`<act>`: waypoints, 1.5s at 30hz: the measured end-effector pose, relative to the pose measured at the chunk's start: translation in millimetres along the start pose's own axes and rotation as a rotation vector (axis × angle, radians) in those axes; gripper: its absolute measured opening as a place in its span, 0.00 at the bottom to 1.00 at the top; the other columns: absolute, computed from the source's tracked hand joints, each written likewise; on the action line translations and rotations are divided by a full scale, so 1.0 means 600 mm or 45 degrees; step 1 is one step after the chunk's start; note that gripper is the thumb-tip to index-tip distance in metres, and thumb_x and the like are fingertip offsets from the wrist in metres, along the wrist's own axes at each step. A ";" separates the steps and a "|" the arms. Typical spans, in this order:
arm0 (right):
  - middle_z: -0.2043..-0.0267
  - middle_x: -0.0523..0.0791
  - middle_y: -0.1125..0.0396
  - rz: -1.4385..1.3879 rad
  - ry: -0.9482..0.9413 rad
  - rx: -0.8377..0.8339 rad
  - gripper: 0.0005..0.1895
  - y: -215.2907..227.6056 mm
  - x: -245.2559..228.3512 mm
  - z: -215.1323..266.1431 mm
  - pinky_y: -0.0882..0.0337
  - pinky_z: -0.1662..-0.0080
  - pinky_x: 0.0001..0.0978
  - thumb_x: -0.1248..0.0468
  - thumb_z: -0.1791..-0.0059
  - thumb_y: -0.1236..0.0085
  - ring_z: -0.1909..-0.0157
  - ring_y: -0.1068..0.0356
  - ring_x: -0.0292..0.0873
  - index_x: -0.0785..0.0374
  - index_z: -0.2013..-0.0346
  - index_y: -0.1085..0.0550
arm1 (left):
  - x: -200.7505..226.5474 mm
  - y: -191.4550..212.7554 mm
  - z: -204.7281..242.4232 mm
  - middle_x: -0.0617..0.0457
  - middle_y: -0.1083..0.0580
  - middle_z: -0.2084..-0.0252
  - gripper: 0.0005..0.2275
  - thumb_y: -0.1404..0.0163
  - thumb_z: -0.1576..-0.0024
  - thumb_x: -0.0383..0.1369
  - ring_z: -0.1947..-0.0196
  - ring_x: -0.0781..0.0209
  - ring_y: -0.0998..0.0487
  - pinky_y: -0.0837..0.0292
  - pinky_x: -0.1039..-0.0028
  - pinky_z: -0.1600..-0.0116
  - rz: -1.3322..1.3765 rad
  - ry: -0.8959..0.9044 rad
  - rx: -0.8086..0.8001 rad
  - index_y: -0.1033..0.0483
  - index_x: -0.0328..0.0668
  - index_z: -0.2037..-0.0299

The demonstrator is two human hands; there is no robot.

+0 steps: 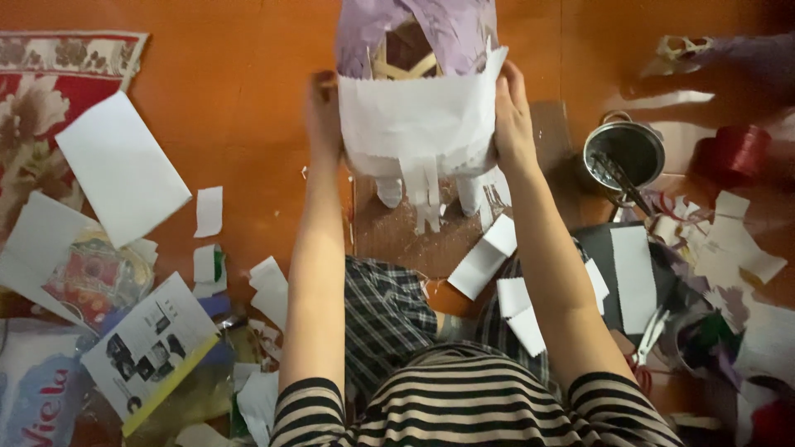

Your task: Apply glue-soaked paper strips to a lantern frame to create a paper-mache structure.

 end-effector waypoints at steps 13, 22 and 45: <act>0.27 0.53 0.48 0.553 0.639 -0.075 0.43 -0.026 -0.058 0.073 0.45 0.31 0.42 0.34 0.42 0.80 0.33 0.52 0.54 0.54 0.18 0.57 | 0.073 -0.009 0.116 0.44 0.48 0.18 0.32 0.78 0.28 0.55 0.18 0.48 0.46 0.51 0.61 0.16 0.284 -0.540 -0.233 0.56 0.45 0.20; 0.18 0.55 0.49 0.466 0.741 -0.144 0.34 -0.022 -0.053 0.059 0.44 0.21 0.42 0.42 0.35 0.70 0.17 0.47 0.55 0.59 0.20 0.51 | 0.035 -0.016 0.095 0.41 0.43 0.21 0.31 0.76 0.29 0.54 0.20 0.48 0.43 0.48 0.63 0.18 0.181 -0.486 -0.225 0.48 0.42 0.22; 0.69 0.47 0.27 1.114 -0.061 0.050 0.10 0.277 0.350 0.231 0.28 0.65 0.35 0.62 0.50 0.31 0.68 0.27 0.40 0.68 0.63 0.20 | -0.495 -0.026 0.444 0.53 0.19 0.52 0.14 0.53 0.40 0.31 0.57 0.63 0.20 0.26 0.72 0.55 0.136 0.571 -0.402 0.23 0.39 0.45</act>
Point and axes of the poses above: each hand's wrist, its own z-axis away from the middle knuckle, its own y-axis out of the back of the hand, x = y × z, the point moved 6 cm from there along -z, towards the middle knuckle
